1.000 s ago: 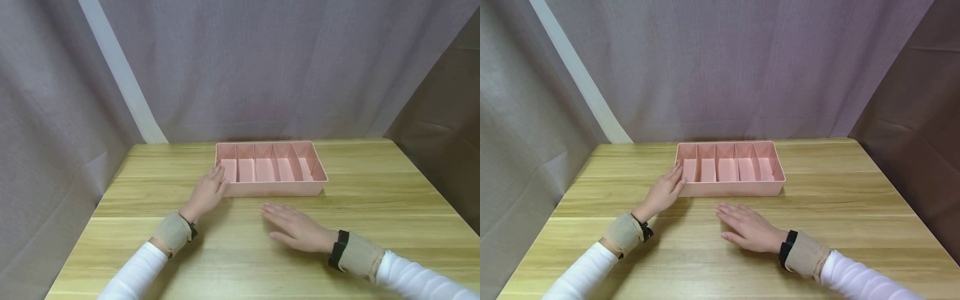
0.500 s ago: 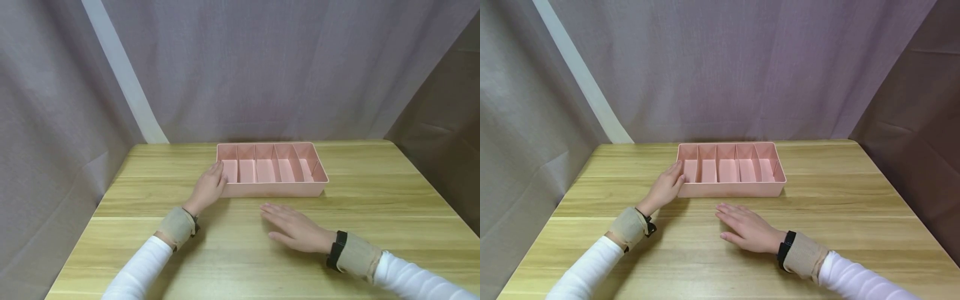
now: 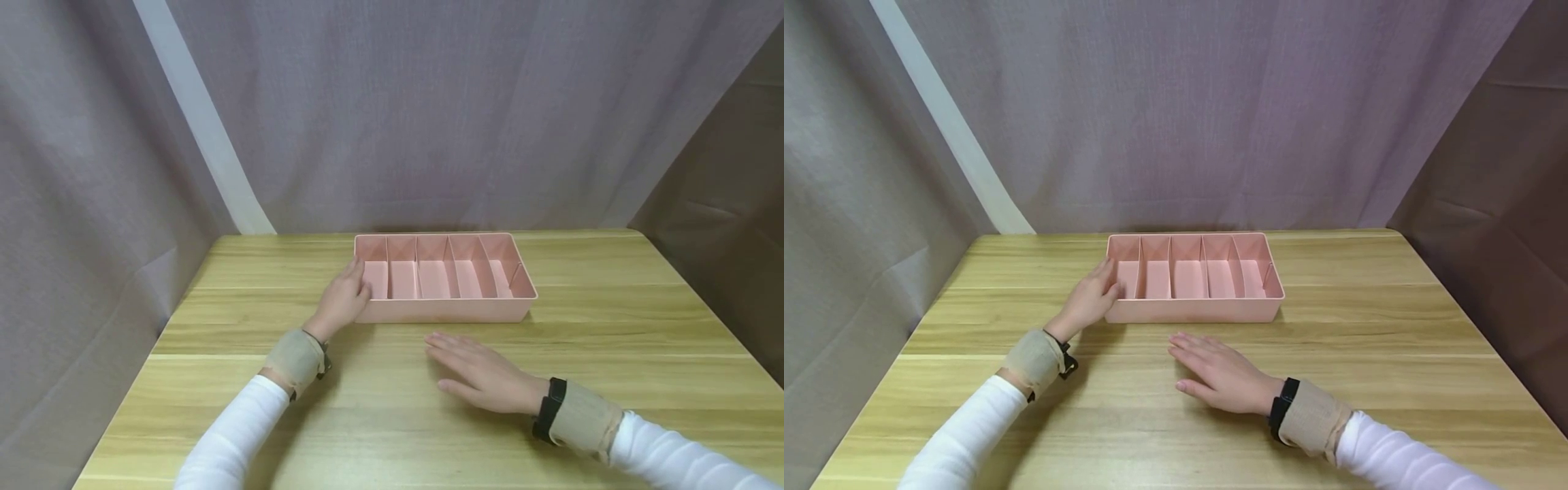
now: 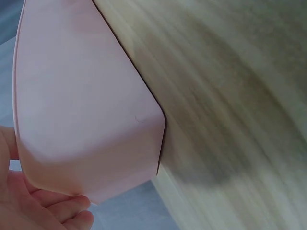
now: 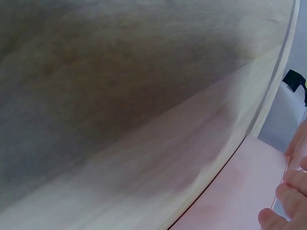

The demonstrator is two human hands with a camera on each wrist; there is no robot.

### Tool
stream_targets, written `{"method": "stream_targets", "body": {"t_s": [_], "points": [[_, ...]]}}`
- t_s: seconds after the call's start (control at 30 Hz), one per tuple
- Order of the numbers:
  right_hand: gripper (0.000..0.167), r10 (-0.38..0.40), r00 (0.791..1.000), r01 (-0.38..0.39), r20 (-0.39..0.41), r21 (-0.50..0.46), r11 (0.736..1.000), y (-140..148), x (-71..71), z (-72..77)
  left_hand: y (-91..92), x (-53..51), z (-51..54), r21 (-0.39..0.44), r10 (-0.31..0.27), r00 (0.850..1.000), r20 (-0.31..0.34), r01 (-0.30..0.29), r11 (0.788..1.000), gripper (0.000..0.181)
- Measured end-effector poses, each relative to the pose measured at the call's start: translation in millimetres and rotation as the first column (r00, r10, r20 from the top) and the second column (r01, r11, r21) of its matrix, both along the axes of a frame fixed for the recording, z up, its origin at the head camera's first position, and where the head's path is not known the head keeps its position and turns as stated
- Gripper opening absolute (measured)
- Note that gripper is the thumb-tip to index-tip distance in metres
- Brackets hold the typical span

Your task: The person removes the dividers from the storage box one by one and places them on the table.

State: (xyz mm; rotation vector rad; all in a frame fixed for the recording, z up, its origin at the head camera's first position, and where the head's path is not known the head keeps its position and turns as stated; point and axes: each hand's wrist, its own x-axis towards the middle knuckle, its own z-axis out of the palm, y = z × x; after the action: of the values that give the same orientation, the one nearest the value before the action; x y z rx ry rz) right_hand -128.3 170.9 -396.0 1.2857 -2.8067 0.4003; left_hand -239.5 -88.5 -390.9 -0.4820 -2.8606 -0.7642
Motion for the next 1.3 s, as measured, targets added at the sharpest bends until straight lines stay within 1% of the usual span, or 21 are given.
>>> {"method": "stream_targets", "body": {"t_s": [0.17, 0.37, 0.5, 0.6, 0.7, 0.87, 1.0, 1.17, 1.3], "points": [[0.055, 0.008, 1.000, -0.008, 0.010, -0.006, 1.000, -3.2, -0.4, 1.0, -0.1, -6.9, 1.0, 0.023, 0.020, 1.000, 0.022, -0.021, 1.000, 0.052], [0.056, 0.011, 1.000, -0.011, -0.007, 0.004, 1.000, -5.8, -2.0, -0.9, -2.6, -13.4, 0.8, 0.033, 0.049, 0.997, 0.065, -0.051, 0.998, 0.052], [0.056, 0.019, 1.000, -0.019, -0.024, -0.003, 1.000, -7.9, -2.7, -1.3, -2.4, -16.8, 0.7, 0.050, 0.059, 0.996, 0.065, -0.062, 0.997, 0.051], [0.056, 0.023, 1.000, -0.023, -0.016, -0.010, 1.000, -10.1, -2.5, -1.3, -1.5, -19.6, 0.1, 0.076, 0.064, 0.996, 0.060, -0.069, 0.995, 0.050], [0.057, 0.020, 1.000, -0.020, 0.005, -0.004, 1.000, -12.2, -2.4, -1.1, -0.3, -22.3, -0.6, 0.107, 0.068, 0.995, 0.069, -0.075, 0.991, 0.050], [0.056, 0.023, 1.000, -0.023, 0.013, -0.006, 1.000, -15.2, -2.8, -0.9, 2.8, -24.8, -0.7, 0.127, 0.105, 0.989, 0.101, -0.117, 0.985, 0.054], [0.055, 0.029, 1.000, -0.029, 0.008, -0.011, 1.000, -17.2, -3.8, -0.9, 4.7, -27.3, -3.0, 0.137, 0.139, 0.984, 0.112, -0.154, 0.979, 0.056], [0.056, 0.023, 0.999, -0.023, 0.025, -0.017, 1.000, -19.8, -5.2, -0.5, 5.7, -30.4, -7.4, 0.168, 0.151, 0.979, 0.137, -0.173, 0.971, 0.057], [0.055, 0.023, 1.000, -0.022, 0.017, -0.038, 0.999, -21.9, -6.9, -0.5, 6.7, -30.4, -8.5, 0.175, 0.155, 0.975, 0.160, -0.182, 0.968, 0.057]]}}
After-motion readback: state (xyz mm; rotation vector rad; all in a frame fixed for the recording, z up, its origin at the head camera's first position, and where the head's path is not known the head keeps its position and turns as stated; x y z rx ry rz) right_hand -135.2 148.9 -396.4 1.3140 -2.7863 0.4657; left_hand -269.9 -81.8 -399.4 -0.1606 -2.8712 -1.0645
